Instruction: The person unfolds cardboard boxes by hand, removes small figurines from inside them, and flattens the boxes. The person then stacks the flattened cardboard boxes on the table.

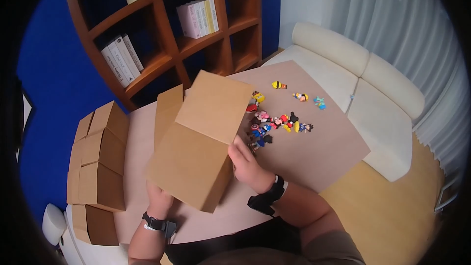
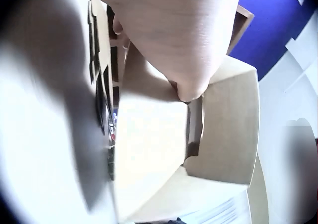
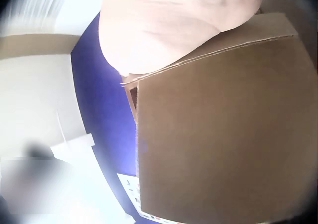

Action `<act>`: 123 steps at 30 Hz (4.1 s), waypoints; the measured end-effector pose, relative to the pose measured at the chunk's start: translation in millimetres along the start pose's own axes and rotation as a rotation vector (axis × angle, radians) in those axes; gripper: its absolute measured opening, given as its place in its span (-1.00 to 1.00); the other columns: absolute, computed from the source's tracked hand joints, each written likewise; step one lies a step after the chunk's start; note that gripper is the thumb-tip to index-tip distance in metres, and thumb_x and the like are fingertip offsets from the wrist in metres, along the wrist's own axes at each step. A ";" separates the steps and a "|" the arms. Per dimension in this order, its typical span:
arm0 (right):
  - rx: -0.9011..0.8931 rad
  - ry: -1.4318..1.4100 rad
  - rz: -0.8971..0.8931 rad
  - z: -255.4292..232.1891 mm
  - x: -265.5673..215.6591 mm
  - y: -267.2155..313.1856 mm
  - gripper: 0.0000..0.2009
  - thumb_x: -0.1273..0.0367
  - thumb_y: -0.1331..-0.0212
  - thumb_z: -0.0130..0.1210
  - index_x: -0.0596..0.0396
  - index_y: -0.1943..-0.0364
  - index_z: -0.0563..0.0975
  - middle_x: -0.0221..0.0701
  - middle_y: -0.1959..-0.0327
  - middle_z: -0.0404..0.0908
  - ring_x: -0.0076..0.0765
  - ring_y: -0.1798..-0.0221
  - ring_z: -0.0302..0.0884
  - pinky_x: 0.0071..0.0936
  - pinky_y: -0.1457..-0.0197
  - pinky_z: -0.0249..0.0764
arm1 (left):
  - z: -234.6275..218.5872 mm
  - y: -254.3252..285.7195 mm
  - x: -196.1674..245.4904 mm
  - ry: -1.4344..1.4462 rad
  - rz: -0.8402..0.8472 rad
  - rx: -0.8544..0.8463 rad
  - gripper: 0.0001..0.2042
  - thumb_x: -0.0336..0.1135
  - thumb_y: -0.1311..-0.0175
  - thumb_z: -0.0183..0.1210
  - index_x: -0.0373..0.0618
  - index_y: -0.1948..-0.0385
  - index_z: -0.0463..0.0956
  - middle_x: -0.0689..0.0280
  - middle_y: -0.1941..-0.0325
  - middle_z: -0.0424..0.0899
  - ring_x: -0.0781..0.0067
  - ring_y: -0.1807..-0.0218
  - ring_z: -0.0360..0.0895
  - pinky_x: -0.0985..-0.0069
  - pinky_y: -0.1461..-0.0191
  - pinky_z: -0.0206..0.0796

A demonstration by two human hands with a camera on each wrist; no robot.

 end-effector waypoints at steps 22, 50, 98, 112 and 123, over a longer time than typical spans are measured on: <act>-0.148 0.329 -0.009 19.7 -1.3 1.9 -0.39 0.39 -0.50 0.11 0.18 -0.51 0.12 -0.21 -0.42 0.36 -0.28 -0.49 0.28 -0.24 -0.57 0.17 | -2.6 16.7 -7.8 0.307 -0.143 0.174 -0.23 -0.26 -0.22 0.55 -0.21 -0.32 0.18 0.20 -0.17 0.54 0.37 -0.18 0.56 0.32 -0.30 0.44; -0.122 0.421 -0.072 8.3 -12.2 1.3 -0.50 0.48 -0.49 0.09 0.30 -0.45 0.30 -0.21 -0.33 0.55 -0.32 -0.38 0.51 -0.34 -0.47 0.37 | -11.9 2.2 34.4 -0.663 0.275 0.086 -0.09 -0.39 0.04 0.54 -0.01 -0.44 0.23 -0.09 -0.39 0.38 -0.20 -0.24 0.53 0.12 -0.23 0.52; -0.183 1.035 -0.247 -8.3 0.8 -30.1 -0.08 0.13 -0.26 0.36 0.07 -0.59 0.07 0.05 -0.66 -0.08 0.36 -0.65 0.01 0.10 -0.67 0.04 | -57.9 -44.6 -134.1 0.617 -0.521 0.230 -0.65 -0.42 -0.55 0.17 -0.24 -0.26 0.34 0.12 -0.14 0.69 0.36 -0.11 0.69 0.36 -0.19 0.57; -0.333 1.420 0.066 -12.8 60.2 -28.2 -0.25 0.06 -0.18 0.40 0.03 -0.43 0.40 -0.08 -0.46 0.36 0.09 -0.62 0.11 0.00 -0.65 0.09 | -30.8 -68.4 -161.2 -0.384 -0.289 0.088 -0.49 -0.30 -0.41 0.33 -0.25 -0.34 0.48 -0.08 -0.29 0.64 -0.01 -0.28 0.63 0.27 -0.35 0.45; -0.238 0.911 -0.872 50.6 -122.5 24.2 -0.92 0.36 -0.31 0.18 0.01 0.29 0.54 -0.31 0.24 0.57 -0.01 0.11 0.56 0.06 -0.25 0.48 | -8.9 -71.3 -154.3 -0.472 -0.196 -0.072 -0.68 -0.29 -0.45 0.16 0.03 -0.18 0.69 -0.14 -0.46 0.47 -0.29 -0.40 0.36 0.10 -0.55 0.21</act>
Point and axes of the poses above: each hand's wrist, its own y-axis away from the middle knuckle, its own z-axis out of the palm, x = y × z, the point moved 6 cm from there along -y, towards the middle knuckle
